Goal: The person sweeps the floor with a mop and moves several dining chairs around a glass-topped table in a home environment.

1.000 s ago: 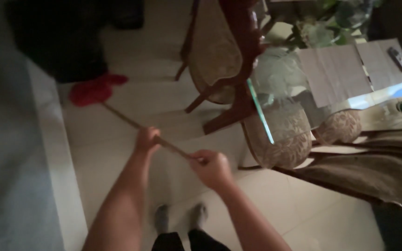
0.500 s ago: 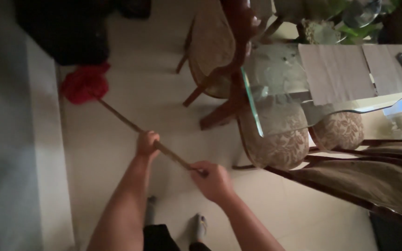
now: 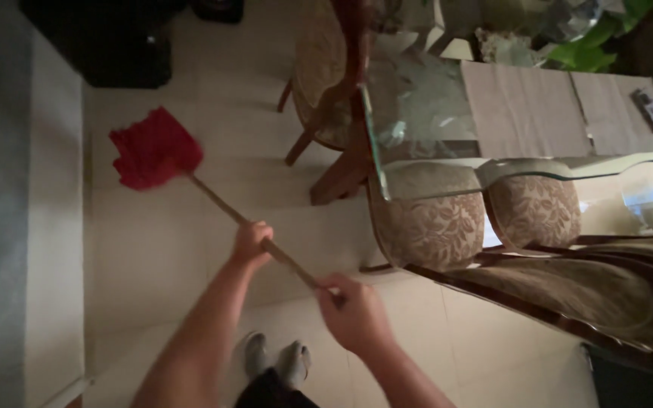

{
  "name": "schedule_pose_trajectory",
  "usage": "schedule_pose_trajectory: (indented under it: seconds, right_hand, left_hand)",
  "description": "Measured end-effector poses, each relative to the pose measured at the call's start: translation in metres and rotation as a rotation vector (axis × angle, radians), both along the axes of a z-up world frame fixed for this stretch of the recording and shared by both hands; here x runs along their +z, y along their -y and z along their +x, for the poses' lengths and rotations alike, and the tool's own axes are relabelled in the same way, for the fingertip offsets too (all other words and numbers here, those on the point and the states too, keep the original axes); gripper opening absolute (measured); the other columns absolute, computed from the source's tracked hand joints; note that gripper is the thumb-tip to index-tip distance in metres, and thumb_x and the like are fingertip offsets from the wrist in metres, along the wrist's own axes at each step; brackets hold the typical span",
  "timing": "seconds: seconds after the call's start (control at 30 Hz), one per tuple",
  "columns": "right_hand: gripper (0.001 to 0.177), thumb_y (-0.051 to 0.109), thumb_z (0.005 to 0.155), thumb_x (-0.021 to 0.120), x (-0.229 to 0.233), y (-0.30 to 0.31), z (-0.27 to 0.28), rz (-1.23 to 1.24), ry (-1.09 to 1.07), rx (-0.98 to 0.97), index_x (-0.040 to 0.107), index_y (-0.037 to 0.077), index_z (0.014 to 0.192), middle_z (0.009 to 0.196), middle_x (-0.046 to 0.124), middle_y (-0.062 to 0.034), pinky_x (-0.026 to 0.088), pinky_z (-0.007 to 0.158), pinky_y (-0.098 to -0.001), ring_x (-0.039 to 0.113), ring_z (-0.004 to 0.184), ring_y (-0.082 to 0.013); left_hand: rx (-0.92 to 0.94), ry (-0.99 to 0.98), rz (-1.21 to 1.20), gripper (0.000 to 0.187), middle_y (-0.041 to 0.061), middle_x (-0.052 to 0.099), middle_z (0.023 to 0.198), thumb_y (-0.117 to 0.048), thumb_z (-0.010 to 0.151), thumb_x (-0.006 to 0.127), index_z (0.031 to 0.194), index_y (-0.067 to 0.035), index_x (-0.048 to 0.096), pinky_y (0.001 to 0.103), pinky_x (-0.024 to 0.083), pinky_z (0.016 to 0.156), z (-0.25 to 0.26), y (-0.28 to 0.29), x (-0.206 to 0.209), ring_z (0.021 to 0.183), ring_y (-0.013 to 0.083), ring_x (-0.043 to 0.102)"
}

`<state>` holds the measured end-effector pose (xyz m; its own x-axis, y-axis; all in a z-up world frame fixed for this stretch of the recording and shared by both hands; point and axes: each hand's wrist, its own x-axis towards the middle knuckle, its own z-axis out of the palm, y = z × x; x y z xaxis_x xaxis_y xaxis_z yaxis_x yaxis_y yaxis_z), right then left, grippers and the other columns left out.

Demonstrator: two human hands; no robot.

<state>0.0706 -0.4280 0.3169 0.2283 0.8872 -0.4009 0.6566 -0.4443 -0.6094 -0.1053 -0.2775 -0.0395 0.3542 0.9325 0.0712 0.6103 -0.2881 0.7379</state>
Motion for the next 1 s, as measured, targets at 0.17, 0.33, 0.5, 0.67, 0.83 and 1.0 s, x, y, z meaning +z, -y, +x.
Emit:
schedule_pose_trajectory:
  seconds: [0.17, 0.33, 0.5, 0.67, 0.83, 1.0]
  right_hand:
    - [0.019, 0.029, 0.089, 0.071, -0.115, -0.046, -0.076, 0.115, -0.050, 0.066, 0.077, 0.014, 0.101, 0.075, 0.074, -0.0152, 0.057, 0.061, -0.0425, 0.073, 0.067, -0.0286]
    - [0.022, 0.027, 0.094, 0.067, -0.183, -0.111, -0.160, 0.259, -0.157, 0.010, 0.075, 0.009, 0.104, 0.084, 0.075, -0.0173, 0.060, 0.064, -0.0404, 0.075, 0.074, -0.0276]
    - [0.025, 0.030, 0.092, 0.065, -0.120, -0.122, -0.180, 0.101, -0.066, 0.083, 0.074, 0.012, 0.107, 0.081, 0.075, -0.0150, 0.058, 0.060, -0.0419, 0.074, 0.065, -0.0284]
    - [0.021, 0.029, 0.094, 0.065, -0.088, -0.074, -0.164, 0.178, 0.002, 0.195, 0.074, 0.012, 0.102, 0.076, 0.074, -0.0146, 0.057, 0.058, -0.0411, 0.072, 0.065, -0.0267]
    - [0.022, 0.030, 0.097, 0.059, -0.118, -0.029, -0.183, 0.077, -0.086, 0.229, 0.069, 0.012, 0.107, 0.072, 0.074, -0.0099, 0.058, 0.051, -0.0366, 0.071, 0.057, -0.0189]
    - [0.025, 0.026, 0.106, 0.050, -0.183, -0.072, -0.233, 0.173, -0.095, 0.196, 0.067, 0.008, 0.108, 0.078, 0.072, -0.0112, 0.056, 0.046, -0.0342, 0.068, 0.059, -0.0167]
  left_hand:
    - [0.136, 0.035, -0.313, 0.034, 0.009, 0.054, 0.069, -0.036, 0.092, 0.054, 0.068, -0.012, 0.052, 0.041, 0.040, 0.056, -0.089, -0.067, -0.070, 0.063, 0.0218, 0.049]
    - [0.108, -0.155, -0.021, 0.004, 0.009, 0.062, 0.096, -0.013, 0.081, 0.059, 0.081, -0.014, 0.063, 0.039, 0.051, 0.069, -0.154, -0.097, -0.066, 0.085, 0.0200, 0.057]
    - [0.174, -0.136, -0.285, 0.029, 0.013, 0.058, 0.098, -0.024, 0.080, 0.081, 0.080, -0.009, 0.056, 0.043, 0.051, 0.073, -0.155, -0.092, 0.025, 0.087, 0.0251, 0.056]
    - [0.133, 0.111, 0.134, 0.034, 0.009, 0.055, 0.074, -0.021, 0.081, 0.077, 0.064, -0.009, 0.050, 0.044, 0.047, 0.072, -0.140, -0.040, 0.025, 0.076, 0.0265, 0.054]
    - [0.109, 0.145, 0.322, 0.029, 0.004, 0.053, 0.069, -0.010, 0.074, 0.074, 0.060, -0.012, 0.048, 0.043, 0.047, 0.071, -0.157, 0.008, 0.043, 0.075, 0.0251, 0.052]
    - [0.292, 0.059, 0.275, 0.022, 0.009, 0.061, 0.102, -0.003, 0.075, 0.070, 0.090, -0.014, 0.058, 0.038, 0.051, 0.074, -0.184, -0.016, 0.011, 0.092, 0.0265, 0.058]
